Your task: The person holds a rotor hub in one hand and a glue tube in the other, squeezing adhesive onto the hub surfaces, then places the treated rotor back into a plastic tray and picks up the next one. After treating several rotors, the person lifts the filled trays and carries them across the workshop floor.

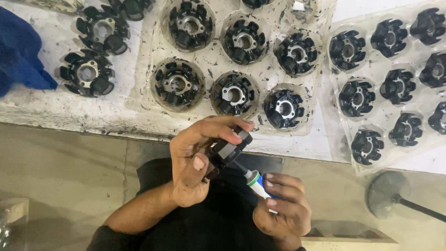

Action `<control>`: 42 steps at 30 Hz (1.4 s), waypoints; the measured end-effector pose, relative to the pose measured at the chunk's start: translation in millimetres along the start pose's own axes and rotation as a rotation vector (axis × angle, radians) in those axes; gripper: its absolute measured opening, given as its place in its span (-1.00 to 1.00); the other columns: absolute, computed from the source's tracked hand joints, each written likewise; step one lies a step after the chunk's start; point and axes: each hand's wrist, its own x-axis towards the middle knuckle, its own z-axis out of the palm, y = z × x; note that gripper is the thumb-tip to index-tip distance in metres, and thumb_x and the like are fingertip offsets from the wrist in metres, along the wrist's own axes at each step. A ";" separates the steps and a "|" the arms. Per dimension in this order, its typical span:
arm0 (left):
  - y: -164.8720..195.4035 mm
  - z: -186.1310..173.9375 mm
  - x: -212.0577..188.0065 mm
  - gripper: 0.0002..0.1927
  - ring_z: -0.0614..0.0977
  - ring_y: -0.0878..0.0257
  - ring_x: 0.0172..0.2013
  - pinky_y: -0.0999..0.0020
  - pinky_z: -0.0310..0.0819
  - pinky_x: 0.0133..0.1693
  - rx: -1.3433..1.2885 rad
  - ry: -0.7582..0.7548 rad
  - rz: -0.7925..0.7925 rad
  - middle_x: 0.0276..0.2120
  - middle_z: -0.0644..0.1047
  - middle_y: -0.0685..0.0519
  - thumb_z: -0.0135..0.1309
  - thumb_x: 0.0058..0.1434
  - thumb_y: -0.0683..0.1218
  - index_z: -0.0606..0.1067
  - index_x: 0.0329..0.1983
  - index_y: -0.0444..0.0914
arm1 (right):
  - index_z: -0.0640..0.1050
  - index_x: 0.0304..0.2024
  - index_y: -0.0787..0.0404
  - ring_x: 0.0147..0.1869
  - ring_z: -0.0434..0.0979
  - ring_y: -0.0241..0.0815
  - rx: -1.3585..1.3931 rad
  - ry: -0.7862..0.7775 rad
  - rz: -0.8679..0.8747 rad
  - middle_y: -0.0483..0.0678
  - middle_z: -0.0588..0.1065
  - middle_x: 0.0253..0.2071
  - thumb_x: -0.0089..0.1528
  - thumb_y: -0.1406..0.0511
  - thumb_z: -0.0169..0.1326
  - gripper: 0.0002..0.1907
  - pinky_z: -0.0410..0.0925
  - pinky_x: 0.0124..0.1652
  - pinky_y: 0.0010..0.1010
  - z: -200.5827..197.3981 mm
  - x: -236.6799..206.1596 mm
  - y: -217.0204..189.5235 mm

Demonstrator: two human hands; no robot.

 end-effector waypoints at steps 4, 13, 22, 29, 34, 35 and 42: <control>0.1 0.6 0.6 -0.45 0.61 0.09 0.13 0.29 0.49 0.21 0.086 -0.002 0.020 0.10 0.53 -0.38 -0.08 0.55 0.17 0.45 0.10 -0.47 | 0.33 -0.26 0.19 -0.11 0.66 0.09 -0.031 -0.017 -0.038 0.05 0.50 -0.26 0.09 0.61 0.05 -0.69 0.63 -0.12 -0.14 0.7 0.1 -2.4; -3.2 -1.8 0.7 -0.51 0.55 0.15 0.10 0.32 0.38 0.23 0.043 -0.030 -0.041 0.11 0.54 -0.32 -0.11 0.59 0.10 0.46 0.08 -0.47 | 0.44 -0.29 0.25 -0.17 0.64 0.05 -0.036 -0.092 -0.213 0.09 0.52 -0.30 0.05 0.57 0.09 -0.77 0.65 -0.14 -0.04 -4.4 13.3 -2.3; -13.6 1.5 -0.1 -0.51 0.61 0.10 0.11 0.22 0.46 0.27 -0.102 0.038 -0.088 0.07 0.55 -0.32 -0.11 0.58 0.12 0.46 0.06 -0.46 | 0.45 -0.28 0.27 -0.19 0.63 0.07 -0.044 -0.099 -0.255 0.12 0.49 -0.32 0.06 0.57 0.10 -0.78 0.66 -0.19 -0.03 -2.6 15.7 0.4; -14.7 0.0 0.9 -0.52 0.61 0.09 0.13 0.22 0.47 0.29 -0.073 0.046 -0.059 0.06 0.55 -0.33 -0.12 0.60 0.12 0.46 0.12 -0.43 | 0.43 -0.27 0.25 -0.16 0.64 0.05 -0.087 -0.124 -0.181 0.11 0.48 -0.30 0.09 0.58 0.09 -0.77 0.66 -0.15 -0.05 -6.1 14.5 -5.4; -18.9 0.5 -0.4 -0.53 0.62 0.07 0.11 0.19 0.49 0.26 -0.093 0.074 -0.042 0.07 0.55 -0.33 -0.10 0.60 0.10 0.46 0.05 -0.46 | 0.44 -0.28 0.23 -0.16 0.64 0.04 -0.087 -0.110 -0.179 0.09 0.48 -0.32 0.07 0.58 0.08 -0.76 0.65 -0.15 -0.04 -6.7 16.4 -5.5; -20.3 0.7 -0.8 -0.54 0.62 0.06 0.11 0.17 0.50 0.26 -0.115 0.086 -0.041 0.07 0.54 -0.34 -0.09 0.60 0.10 0.45 0.05 -0.45 | 0.43 -0.29 0.22 -0.16 0.63 0.06 -0.093 -0.116 -0.172 0.10 0.48 -0.31 0.07 0.58 0.08 -0.76 0.65 -0.14 -0.04 -7.3 16.6 -6.3; -25.9 7.3 -4.7 -0.51 0.55 -0.12 0.11 -0.06 0.52 0.19 -0.598 0.202 -0.177 0.14 0.43 -0.29 0.04 0.46 0.12 0.30 0.18 -0.35 | 0.34 -0.23 0.17 -0.12 0.63 0.06 -0.164 0.012 -0.062 0.07 0.48 -0.24 0.16 0.57 0.20 -0.65 0.63 -0.14 -0.17 -1.6 10.5 -11.5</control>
